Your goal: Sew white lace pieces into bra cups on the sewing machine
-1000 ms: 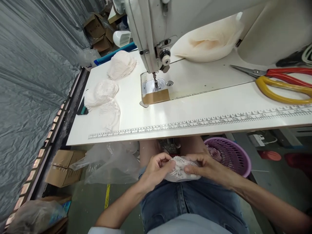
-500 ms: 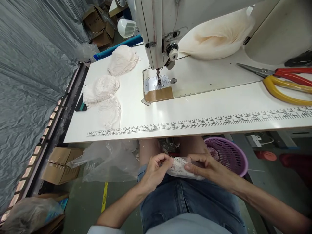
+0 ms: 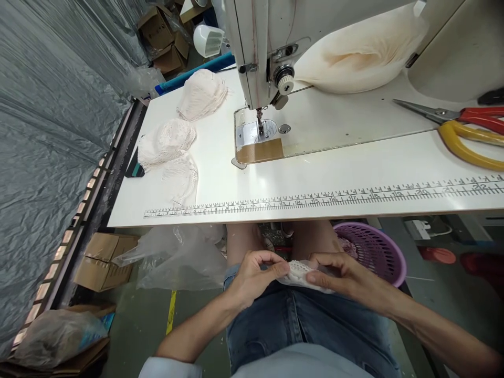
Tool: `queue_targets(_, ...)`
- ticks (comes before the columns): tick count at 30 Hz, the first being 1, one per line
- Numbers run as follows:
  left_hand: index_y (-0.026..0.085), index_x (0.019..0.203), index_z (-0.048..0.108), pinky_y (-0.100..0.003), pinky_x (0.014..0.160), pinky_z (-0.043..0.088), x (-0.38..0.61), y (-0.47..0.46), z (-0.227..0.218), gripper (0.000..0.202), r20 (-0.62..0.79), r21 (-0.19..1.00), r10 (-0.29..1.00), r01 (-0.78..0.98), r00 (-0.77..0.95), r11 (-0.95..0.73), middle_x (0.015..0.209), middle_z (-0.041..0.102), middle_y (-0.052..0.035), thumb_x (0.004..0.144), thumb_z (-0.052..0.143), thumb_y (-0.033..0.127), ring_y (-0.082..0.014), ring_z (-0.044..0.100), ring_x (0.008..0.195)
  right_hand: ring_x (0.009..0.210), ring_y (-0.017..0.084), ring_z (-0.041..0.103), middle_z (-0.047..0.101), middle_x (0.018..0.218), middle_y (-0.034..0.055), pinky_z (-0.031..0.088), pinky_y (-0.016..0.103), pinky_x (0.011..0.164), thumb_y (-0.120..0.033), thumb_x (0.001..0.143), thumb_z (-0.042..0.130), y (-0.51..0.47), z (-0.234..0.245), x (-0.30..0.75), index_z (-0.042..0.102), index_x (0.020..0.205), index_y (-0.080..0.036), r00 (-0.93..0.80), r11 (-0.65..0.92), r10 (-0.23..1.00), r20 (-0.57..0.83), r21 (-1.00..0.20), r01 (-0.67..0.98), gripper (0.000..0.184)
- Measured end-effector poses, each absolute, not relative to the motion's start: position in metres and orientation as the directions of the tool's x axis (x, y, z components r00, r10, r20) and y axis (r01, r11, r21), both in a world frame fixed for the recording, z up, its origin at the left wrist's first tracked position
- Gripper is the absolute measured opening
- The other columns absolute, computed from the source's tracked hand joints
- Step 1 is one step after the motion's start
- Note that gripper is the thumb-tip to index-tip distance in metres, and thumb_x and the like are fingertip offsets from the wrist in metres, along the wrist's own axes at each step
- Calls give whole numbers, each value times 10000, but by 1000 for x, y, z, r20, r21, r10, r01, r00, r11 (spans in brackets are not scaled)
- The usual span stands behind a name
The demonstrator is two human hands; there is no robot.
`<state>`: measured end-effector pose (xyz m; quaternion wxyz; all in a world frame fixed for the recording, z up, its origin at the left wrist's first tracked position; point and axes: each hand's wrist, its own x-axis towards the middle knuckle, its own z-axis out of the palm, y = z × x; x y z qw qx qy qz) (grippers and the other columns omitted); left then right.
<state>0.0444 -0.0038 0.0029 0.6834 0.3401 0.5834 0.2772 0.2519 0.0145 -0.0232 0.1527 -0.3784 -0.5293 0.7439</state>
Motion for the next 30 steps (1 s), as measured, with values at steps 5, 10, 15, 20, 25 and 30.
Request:
queue_targets(5, 116, 711, 702, -211, 634, 389, 46, -4, 1, 332, -608, 784, 775, -24, 173, 620, 676, 634, -26, 633, 779, 430, -99, 511, 645, 660, 126, 411, 479, 718, -17, 308, 246, 582, -494, 810, 598, 16, -22, 246, 587, 823, -180, -680, -399, 630, -376, -908, 132, 315)
queue_targets(10, 108, 717, 700, -219, 639, 391, 46, -4, 3, 360, -623, 768, 768, -73, 147, 637, 687, 649, -37, 620, 785, 444, -106, 522, 646, 568, 89, 328, 394, 621, -45, 243, 225, 494, -501, 803, 606, 14, -23, 240, 542, 718, -169, -639, -429, 663, -390, -898, 103, 348)
queue_targets(15, 107, 708, 687, -216, 621, 371, 45, -3, 7, 384, -642, 749, 744, -53, 186, 660, 665, 626, -25, 608, 784, 465, -97, 501, 625, 588, 97, 344, 401, 637, -40, 264, 229, 514, -501, 807, 600, 13, -20, 241, 533, 706, -176, -634, -421, 668, -390, -900, 110, 347)
queue_targets(20, 113, 699, 690, -221, 618, 363, 47, -4, 7, 381, -692, 711, 701, -3, 174, 703, 677, 631, -24, 549, 820, 439, -100, 503, 625, 621, 116, 372, 417, 654, -29, 295, 244, 553, -513, 807, 593, 12, -20, 241, 530, 701, -178, -623, -396, 680, -386, -909, 130, 357)
queue_targets(25, 112, 690, 701, -226, 605, 362, 47, -7, 6, 388, -688, 712, 708, -38, 160, 701, 664, 631, -29, 538, 825, 447, -104, 502, 615, 614, 106, 361, 425, 652, -32, 276, 237, 539, -494, 802, 610, 13, -20, 242, 535, 705, -174, -628, -411, 676, -384, -905, 112, 343)
queue_targets(30, 117, 713, 714, -225, 610, 369, 45, -8, 2, 374, -655, 736, 733, -69, 184, 674, 663, 635, -32, 593, 796, 462, -106, 503, 621, 579, 98, 339, 400, 628, -42, 245, 242, 520, -489, 803, 613, 12, -20, 245, 531, 705, -176, -650, -447, 649, -395, -890, 95, 338)
